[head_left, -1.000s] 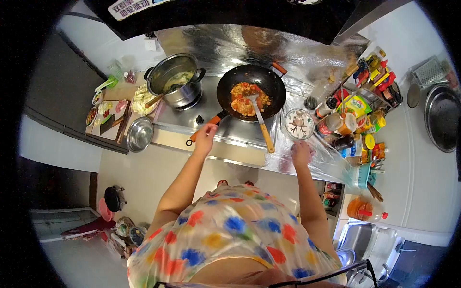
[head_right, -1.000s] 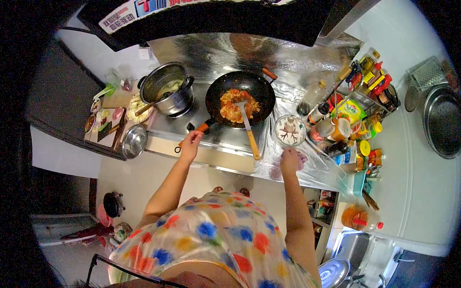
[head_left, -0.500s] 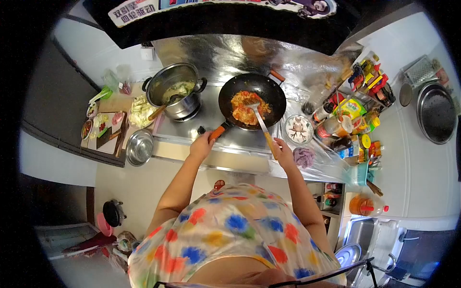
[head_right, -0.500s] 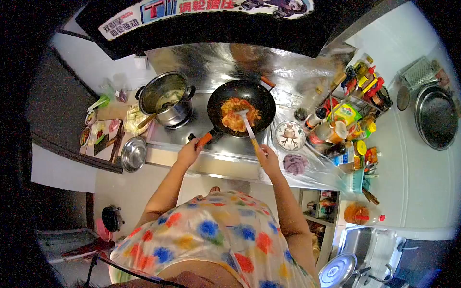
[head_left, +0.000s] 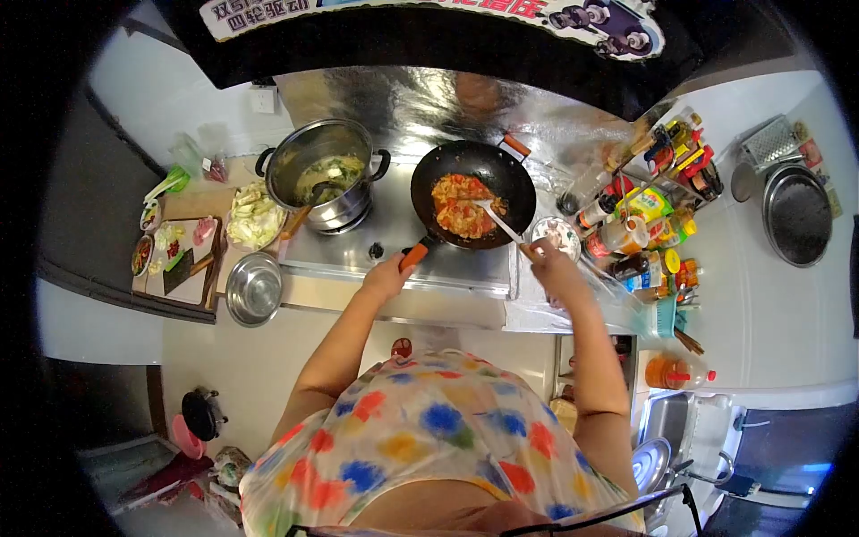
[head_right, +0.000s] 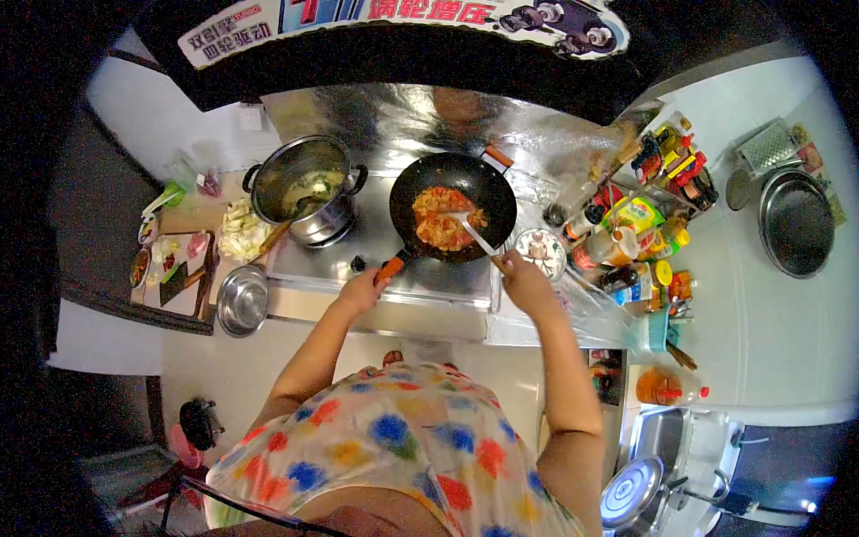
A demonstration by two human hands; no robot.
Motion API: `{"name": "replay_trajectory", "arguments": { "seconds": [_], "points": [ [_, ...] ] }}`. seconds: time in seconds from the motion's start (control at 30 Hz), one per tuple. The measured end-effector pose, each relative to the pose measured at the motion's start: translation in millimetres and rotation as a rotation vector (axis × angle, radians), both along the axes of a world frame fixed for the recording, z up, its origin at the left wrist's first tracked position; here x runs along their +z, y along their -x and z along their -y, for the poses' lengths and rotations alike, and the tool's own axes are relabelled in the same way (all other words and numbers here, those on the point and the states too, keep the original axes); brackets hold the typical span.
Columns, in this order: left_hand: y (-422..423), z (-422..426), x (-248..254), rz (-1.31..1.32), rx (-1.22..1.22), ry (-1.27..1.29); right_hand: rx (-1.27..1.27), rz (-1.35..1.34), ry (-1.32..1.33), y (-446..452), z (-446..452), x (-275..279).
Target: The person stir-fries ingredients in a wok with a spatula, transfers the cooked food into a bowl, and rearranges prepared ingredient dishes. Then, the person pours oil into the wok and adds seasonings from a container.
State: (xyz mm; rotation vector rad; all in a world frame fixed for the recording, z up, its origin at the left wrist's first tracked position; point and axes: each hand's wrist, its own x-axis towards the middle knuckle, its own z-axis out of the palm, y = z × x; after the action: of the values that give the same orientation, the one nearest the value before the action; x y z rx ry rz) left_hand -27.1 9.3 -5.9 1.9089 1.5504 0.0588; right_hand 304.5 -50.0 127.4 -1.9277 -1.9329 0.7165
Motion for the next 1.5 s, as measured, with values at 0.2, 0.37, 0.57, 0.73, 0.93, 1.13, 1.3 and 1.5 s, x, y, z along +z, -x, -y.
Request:
{"name": "replay_trajectory", "arguments": {
  "seconds": [0.2, 0.37, 0.57, 0.73, 0.93, 1.13, 1.3, 1.5],
  "points": [
    [-1.5, -6.4, 4.8, 0.01, 0.023, 0.174, 0.224, 0.407, 0.184, 14.7, 9.8, 61.4],
    [1.2, -8.9, 12.7, 0.093, 0.036, 0.295, 0.221, 0.517, 0.235, 67.5, -18.0, 13.2],
    [3.8, -7.9, -11.7, 0.051, -0.001, 0.153, 0.046, 0.407, 0.161, 31.3, -85.6, -29.5],
    [0.3, -6.2, -8.3, 0.035, 0.009, 0.128, -0.148, 0.134, 0.419, -14.5, -88.2, 64.2],
    [5.3, -7.8, -11.7, 0.133, 0.035, 0.183, -0.301, -0.169, 0.59, -83.0, -130.4, -24.1],
    [6.8, -6.1, -7.6, 0.169, 0.084, 0.208, -0.249, -0.304, 0.494, -29.8, -155.3, -38.2],
    [4.9, -3.0, -6.5, 0.124, 0.067, 0.162, 0.087, -0.036, 0.112, 10.3, -139.8, -52.7],
    [2.5, -2.7, 5.5, 0.108, 0.079, 0.207, 0.248, 0.299, -0.03, 25.0, -68.4, -18.0]
  ]
}}
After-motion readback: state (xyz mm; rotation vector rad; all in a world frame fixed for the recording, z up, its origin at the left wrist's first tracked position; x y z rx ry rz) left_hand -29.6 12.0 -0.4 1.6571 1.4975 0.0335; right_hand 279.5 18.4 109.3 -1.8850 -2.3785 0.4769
